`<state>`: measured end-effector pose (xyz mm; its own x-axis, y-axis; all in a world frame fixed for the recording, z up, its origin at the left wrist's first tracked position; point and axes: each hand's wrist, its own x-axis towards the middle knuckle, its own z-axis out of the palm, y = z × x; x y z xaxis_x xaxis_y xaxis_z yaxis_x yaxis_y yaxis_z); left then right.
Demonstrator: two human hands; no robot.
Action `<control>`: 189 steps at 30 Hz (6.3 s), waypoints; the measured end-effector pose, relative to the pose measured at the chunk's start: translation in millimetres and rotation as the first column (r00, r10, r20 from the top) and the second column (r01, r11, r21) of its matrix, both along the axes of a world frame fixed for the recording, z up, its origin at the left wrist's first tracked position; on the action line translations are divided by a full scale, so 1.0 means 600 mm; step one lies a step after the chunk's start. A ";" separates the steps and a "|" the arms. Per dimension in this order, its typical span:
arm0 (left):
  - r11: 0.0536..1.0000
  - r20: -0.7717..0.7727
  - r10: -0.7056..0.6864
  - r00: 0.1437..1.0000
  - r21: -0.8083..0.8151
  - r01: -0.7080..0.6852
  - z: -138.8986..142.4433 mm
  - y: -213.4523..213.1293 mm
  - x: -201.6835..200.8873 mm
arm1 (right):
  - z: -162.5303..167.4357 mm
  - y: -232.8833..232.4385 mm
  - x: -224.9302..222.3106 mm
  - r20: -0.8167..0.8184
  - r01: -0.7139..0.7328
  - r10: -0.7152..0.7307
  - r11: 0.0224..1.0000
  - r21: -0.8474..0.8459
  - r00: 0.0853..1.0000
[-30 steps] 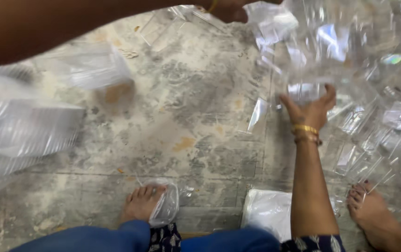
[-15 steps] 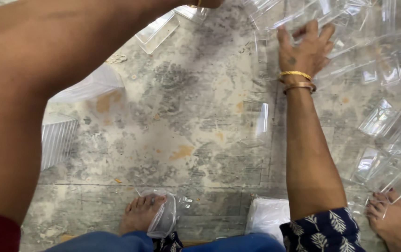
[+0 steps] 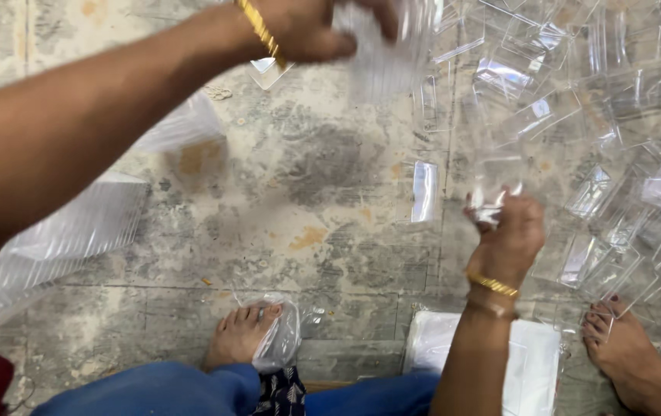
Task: The person sits on the floor among scattered clear plastic boxes and stacks them one at a time, picking individual boxes from the pile and placing them onto stacks on the floor, building up several stacks of boxes.
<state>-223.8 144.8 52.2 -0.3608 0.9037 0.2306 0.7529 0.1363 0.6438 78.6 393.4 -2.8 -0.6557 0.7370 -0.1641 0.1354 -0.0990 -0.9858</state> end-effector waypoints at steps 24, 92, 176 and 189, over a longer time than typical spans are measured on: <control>0.929 0.665 -0.028 0.746 -0.257 0.265 0.055 -0.102 0.230 | -0.072 -0.148 0.059 -0.407 -0.736 0.614 0.547 -0.399 0.676; 0.905 -0.554 0.089 0.828 -0.302 -0.299 -0.138 -0.299 0.431 | -0.098 -0.194 0.003 0.555 -0.587 0.422 -0.064 0.807 0.717; 0.975 0.574 -0.221 0.788 0.113 0.191 -0.108 0.137 0.205 | -0.099 0.021 0.056 -0.416 -0.387 0.260 0.886 -0.256 0.871; 0.881 0.654 -0.441 0.615 0.185 0.436 -0.110 0.070 0.286 | -0.100 0.019 0.078 -0.498 -0.578 0.440 0.800 -0.162 0.748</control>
<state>-52.2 187.1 -14.1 0.0206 0.9948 0.1002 0.0991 -0.1018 0.9899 125.2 404.8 -63.1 -0.9700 0.2338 0.0671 -0.1635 -0.4226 -0.8914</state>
